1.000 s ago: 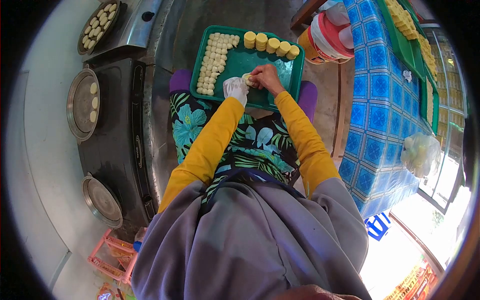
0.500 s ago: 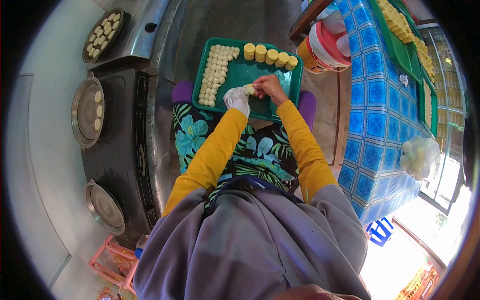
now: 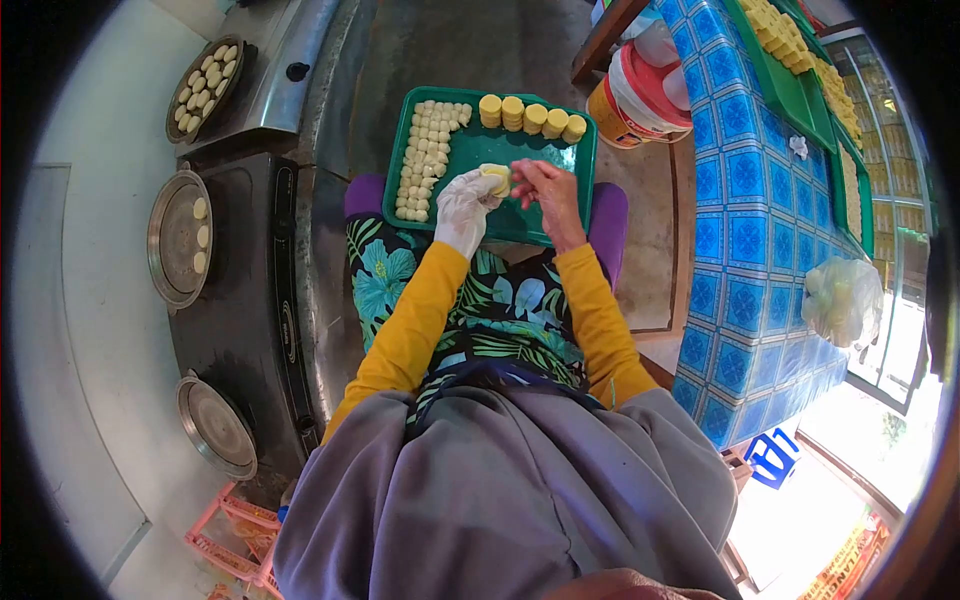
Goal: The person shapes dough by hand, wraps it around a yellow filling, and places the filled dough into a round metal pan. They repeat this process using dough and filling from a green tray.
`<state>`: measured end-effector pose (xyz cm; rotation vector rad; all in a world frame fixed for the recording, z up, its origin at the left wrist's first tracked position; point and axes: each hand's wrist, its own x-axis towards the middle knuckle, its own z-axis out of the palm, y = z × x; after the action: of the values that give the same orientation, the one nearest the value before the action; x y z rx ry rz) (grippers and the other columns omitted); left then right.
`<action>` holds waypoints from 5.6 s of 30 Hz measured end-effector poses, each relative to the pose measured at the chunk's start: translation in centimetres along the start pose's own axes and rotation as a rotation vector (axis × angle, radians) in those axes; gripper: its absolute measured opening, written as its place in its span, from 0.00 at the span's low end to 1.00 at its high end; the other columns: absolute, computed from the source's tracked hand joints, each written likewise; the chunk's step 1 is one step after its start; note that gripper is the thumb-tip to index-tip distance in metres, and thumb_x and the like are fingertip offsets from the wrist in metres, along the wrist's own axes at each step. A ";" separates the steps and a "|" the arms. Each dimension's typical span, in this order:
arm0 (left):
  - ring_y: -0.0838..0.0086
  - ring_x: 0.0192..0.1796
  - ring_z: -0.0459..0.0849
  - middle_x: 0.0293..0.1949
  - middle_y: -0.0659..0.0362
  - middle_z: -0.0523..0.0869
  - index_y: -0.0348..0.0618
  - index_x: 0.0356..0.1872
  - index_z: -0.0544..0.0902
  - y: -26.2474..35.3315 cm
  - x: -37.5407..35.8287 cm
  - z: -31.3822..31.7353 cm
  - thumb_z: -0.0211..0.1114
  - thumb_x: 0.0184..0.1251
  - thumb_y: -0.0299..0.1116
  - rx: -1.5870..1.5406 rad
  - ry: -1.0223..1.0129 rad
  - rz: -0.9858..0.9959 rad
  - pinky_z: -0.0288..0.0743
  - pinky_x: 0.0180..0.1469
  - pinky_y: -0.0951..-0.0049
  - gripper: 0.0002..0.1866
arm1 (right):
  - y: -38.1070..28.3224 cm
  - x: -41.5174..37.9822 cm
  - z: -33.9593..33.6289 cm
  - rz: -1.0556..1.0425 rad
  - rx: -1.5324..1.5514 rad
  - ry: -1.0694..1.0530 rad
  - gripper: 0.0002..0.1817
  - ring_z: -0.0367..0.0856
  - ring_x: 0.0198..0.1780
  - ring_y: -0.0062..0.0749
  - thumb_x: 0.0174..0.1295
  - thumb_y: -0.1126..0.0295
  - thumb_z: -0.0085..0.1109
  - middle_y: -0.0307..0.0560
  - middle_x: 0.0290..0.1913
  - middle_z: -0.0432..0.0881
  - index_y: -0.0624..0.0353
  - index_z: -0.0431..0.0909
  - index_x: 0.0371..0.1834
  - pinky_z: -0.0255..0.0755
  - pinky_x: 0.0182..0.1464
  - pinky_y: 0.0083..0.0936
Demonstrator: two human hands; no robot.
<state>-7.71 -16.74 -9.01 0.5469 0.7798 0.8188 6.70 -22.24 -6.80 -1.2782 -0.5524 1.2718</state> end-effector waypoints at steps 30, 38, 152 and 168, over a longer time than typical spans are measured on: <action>0.75 0.42 0.84 0.45 0.57 0.87 0.34 0.53 0.83 2.0 -2.9 -0.2 0.64 0.69 0.33 0.200 -0.102 0.041 0.77 0.46 0.77 0.16 | 3.6 -2.5 2.4 -0.140 0.156 0.155 0.10 0.81 0.35 0.27 0.64 0.76 0.65 0.45 0.36 0.83 0.65 0.81 0.47 0.75 0.36 0.27; 0.70 0.47 0.86 0.52 0.54 0.85 0.33 0.59 0.77 1.4 -3.6 0.5 0.65 0.72 0.30 0.043 -0.066 0.103 0.82 0.52 0.69 0.19 | 1.3 -5.8 4.1 -0.904 -1.319 0.310 0.23 0.77 0.52 0.30 0.54 0.84 0.55 0.46 0.52 0.80 0.65 0.82 0.55 0.72 0.50 0.31; 0.66 0.44 0.89 0.47 0.49 0.87 0.26 0.51 0.81 3.6 -4.7 -0.4 0.68 0.67 0.24 -0.103 -0.140 -0.114 0.87 0.52 0.66 0.14 | -0.6 -7.1 3.9 -0.726 -0.797 0.210 0.15 0.78 0.51 0.33 0.60 0.80 0.58 0.50 0.49 0.81 0.66 0.86 0.49 0.70 0.52 0.27; 0.62 0.44 0.90 0.44 0.48 0.87 0.27 0.48 0.81 2.6 -4.3 -1.2 0.64 0.69 0.23 -0.292 -0.324 -0.158 0.88 0.50 0.64 0.11 | -1.5 -5.7 2.1 -0.498 -0.264 -0.120 0.16 0.76 0.61 0.38 0.59 0.74 0.60 0.52 0.58 0.82 0.64 0.87 0.50 0.65 0.66 0.34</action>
<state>-11.64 -18.50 -6.20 0.3395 0.3904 0.6613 3.79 -26.33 -3.03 -1.1806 -1.0792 0.8787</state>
